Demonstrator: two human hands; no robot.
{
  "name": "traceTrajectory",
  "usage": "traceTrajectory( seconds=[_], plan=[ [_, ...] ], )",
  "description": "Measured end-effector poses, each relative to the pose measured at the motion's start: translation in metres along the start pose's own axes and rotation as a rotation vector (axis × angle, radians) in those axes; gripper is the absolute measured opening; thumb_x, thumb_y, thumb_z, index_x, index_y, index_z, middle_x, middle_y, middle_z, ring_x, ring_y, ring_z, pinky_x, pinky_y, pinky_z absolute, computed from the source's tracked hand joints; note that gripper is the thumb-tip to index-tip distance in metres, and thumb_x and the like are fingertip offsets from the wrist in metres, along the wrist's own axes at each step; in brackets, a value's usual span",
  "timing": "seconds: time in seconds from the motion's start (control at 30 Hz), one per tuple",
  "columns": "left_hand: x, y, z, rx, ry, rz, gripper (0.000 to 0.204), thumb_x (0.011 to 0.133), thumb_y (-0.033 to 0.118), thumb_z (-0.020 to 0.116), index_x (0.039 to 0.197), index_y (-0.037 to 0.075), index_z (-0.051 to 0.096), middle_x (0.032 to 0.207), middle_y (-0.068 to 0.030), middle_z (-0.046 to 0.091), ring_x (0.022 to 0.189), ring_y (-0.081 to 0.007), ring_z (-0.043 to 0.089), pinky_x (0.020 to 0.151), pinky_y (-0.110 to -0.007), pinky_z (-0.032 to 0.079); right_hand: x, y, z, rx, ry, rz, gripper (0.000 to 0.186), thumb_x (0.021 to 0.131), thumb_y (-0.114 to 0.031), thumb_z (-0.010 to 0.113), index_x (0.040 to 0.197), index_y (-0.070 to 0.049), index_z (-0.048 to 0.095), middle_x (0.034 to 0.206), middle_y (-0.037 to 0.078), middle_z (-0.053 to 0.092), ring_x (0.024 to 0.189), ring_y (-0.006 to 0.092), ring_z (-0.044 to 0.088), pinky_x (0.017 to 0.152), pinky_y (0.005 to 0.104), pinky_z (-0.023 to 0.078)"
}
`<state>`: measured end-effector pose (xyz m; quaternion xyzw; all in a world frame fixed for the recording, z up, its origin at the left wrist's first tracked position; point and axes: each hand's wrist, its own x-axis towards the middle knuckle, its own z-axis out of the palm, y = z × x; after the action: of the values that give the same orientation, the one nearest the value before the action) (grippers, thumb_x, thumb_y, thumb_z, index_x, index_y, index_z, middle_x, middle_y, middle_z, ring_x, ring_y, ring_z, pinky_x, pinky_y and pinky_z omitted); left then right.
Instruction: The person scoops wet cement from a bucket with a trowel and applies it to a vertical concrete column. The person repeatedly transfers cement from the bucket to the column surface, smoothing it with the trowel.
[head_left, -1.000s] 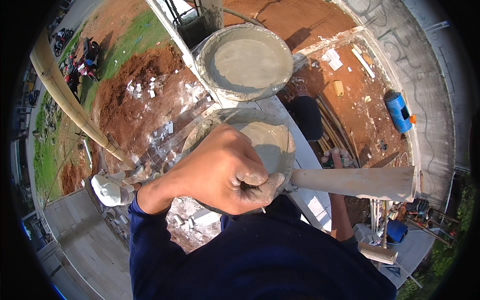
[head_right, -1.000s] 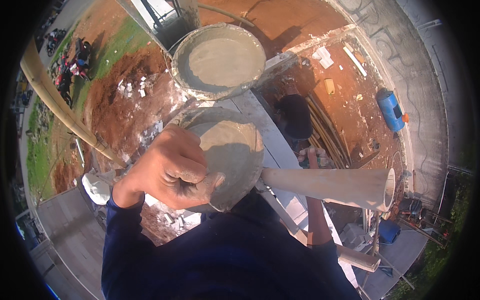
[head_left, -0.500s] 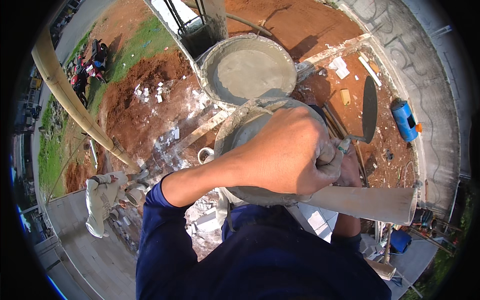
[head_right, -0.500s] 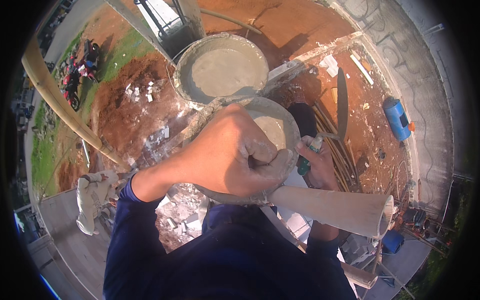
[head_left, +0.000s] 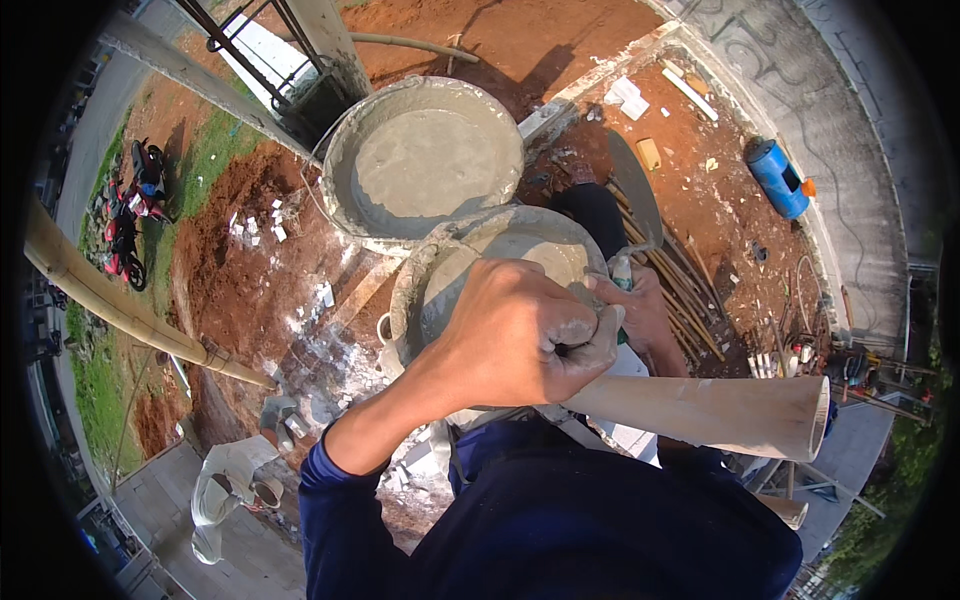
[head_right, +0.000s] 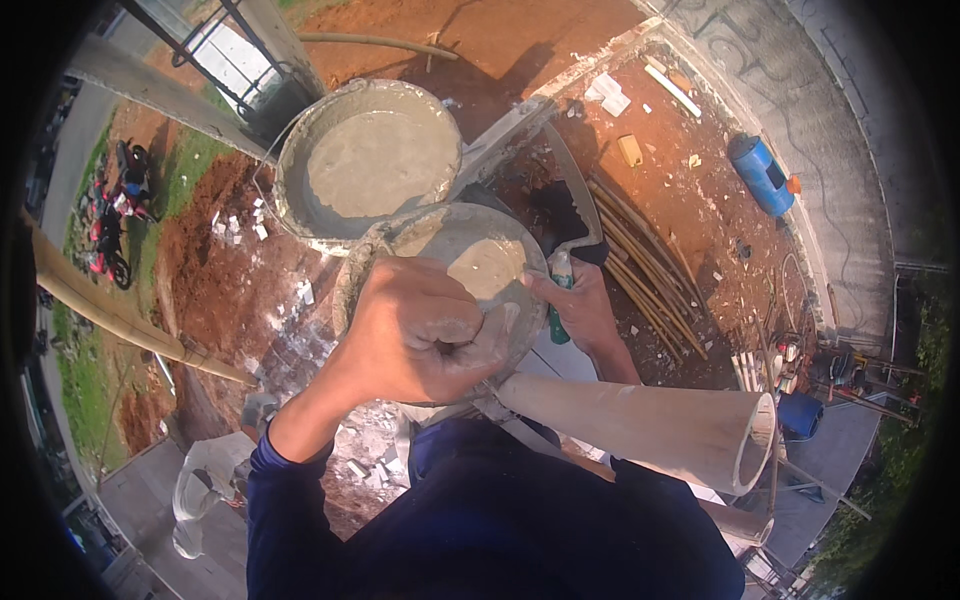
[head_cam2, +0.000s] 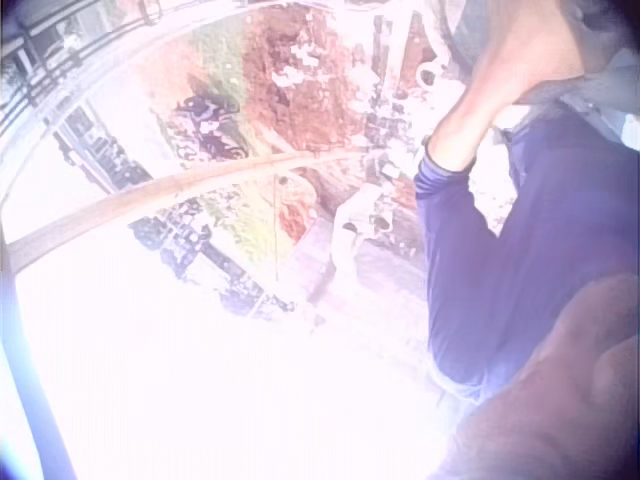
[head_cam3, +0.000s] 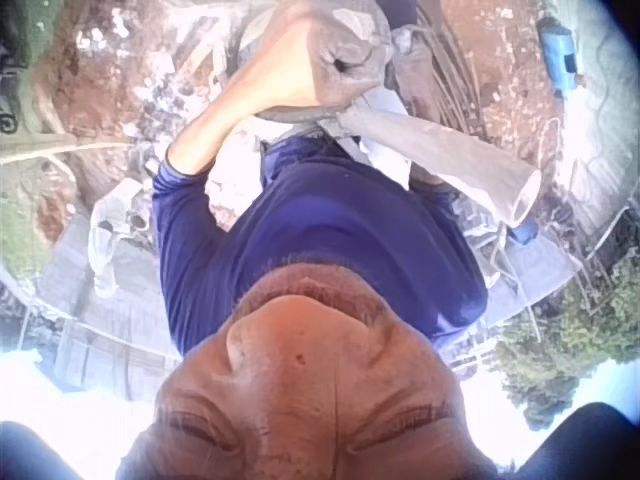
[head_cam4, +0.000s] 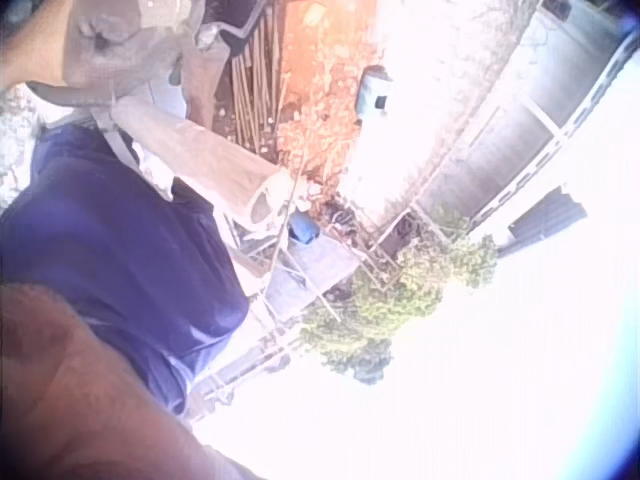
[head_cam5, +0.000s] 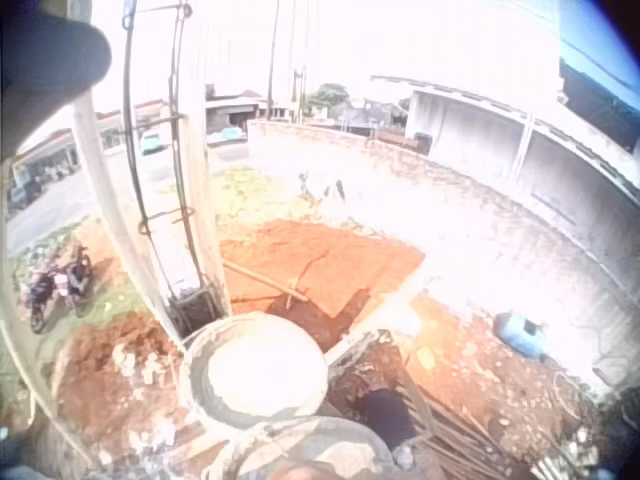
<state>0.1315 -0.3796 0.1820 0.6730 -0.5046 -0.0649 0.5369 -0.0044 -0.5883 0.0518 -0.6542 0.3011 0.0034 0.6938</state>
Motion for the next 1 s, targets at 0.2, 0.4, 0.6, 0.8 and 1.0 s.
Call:
traceTrajectory(
  seconds=[0.2, 0.4, 0.6, 0.8, 1.0],
  plan=[
    [0.015, 0.001, -0.014, 0.014, -0.175, 0.024, 0.022, 0.068, 0.008, 0.085, 0.061, 0.006, 0.064, 0.052, -0.0031, 0.051, 0.046, -0.0242, 0.053, 0.051, -0.03, 0.041, -0.005, -0.013, 0.007, -0.096, 0.034, -0.071, 0.025, 0.09, -0.019, 0.08, 0.101, 0.003, 0.072, 0.086, 0.002, 0.07, 0.077, 0.0066, 0.057, 0.069, 0.028, 0.049],
    [0.013, -0.051, -0.058, 0.317, 0.71, -0.443, 0.059, 0.1, 0.041, 0.068, 0.137, -0.004, 0.058, 0.137, -0.0206, 0.06, 0.119, -0.0231, 0.06, 0.101, -0.039, 0.048, -0.003, -0.015, 0.009, -0.175, 0.023, -0.075, 0.041, 0.086, -0.023, 0.079, 0.113, 0.007, 0.07, 0.101, 0.018, 0.074, 0.089, 0.0161, 0.063, 0.086, 0.0339, 0.052],
    [-0.068, -0.208, -0.164, -0.417, 0.661, -0.985, 0.054, 0.1, 0.027, 0.069, 0.141, -0.005, 0.058, 0.131, -0.0157, 0.067, 0.114, -0.0243, 0.067, 0.094, -0.039, 0.056, 0.0, -0.018, 0.009, -0.276, 0.026, -0.056, 0.03, 0.084, -0.019, 0.081, 0.094, 0.006, 0.069, 0.081, 0.008, 0.069, 0.074, 0.0123, 0.059, 0.07, 0.0325, 0.051],
    [-0.046, -0.251, -0.148, -0.931, 0.708, -0.888, 0.045, 0.09, 0.0, 0.062, 0.135, -0.003, 0.062, 0.116, -0.0145, 0.072, 0.099, -0.0262, 0.072, 0.09, -0.037, 0.061, -0.002, -0.019, 0.013, -0.152, 0.081, 0.012, 0.019, 0.083, -0.011, 0.081, 0.083, 0.0, 0.065, 0.076, 0.0, 0.064, 0.071, 0.0052, 0.053, 0.062, 0.0281, 0.046],
    [-0.051, -0.242, -0.139, -0.887, 0.859, -0.803, 0.05, 0.086, -0.003, 0.056, 0.136, -0.004, 0.062, 0.124, -0.0184, 0.071, 0.106, -0.0291, 0.072, 0.094, -0.038, 0.06, -0.002, -0.015, 0.016, -0.087, 0.092, -0.11, 0.016, 0.084, -0.008, 0.08, 0.085, -0.003, 0.065, 0.079, -0.003, 0.064, 0.072, 0.0036, 0.054, 0.062, 0.0258, 0.045]
  ],
)
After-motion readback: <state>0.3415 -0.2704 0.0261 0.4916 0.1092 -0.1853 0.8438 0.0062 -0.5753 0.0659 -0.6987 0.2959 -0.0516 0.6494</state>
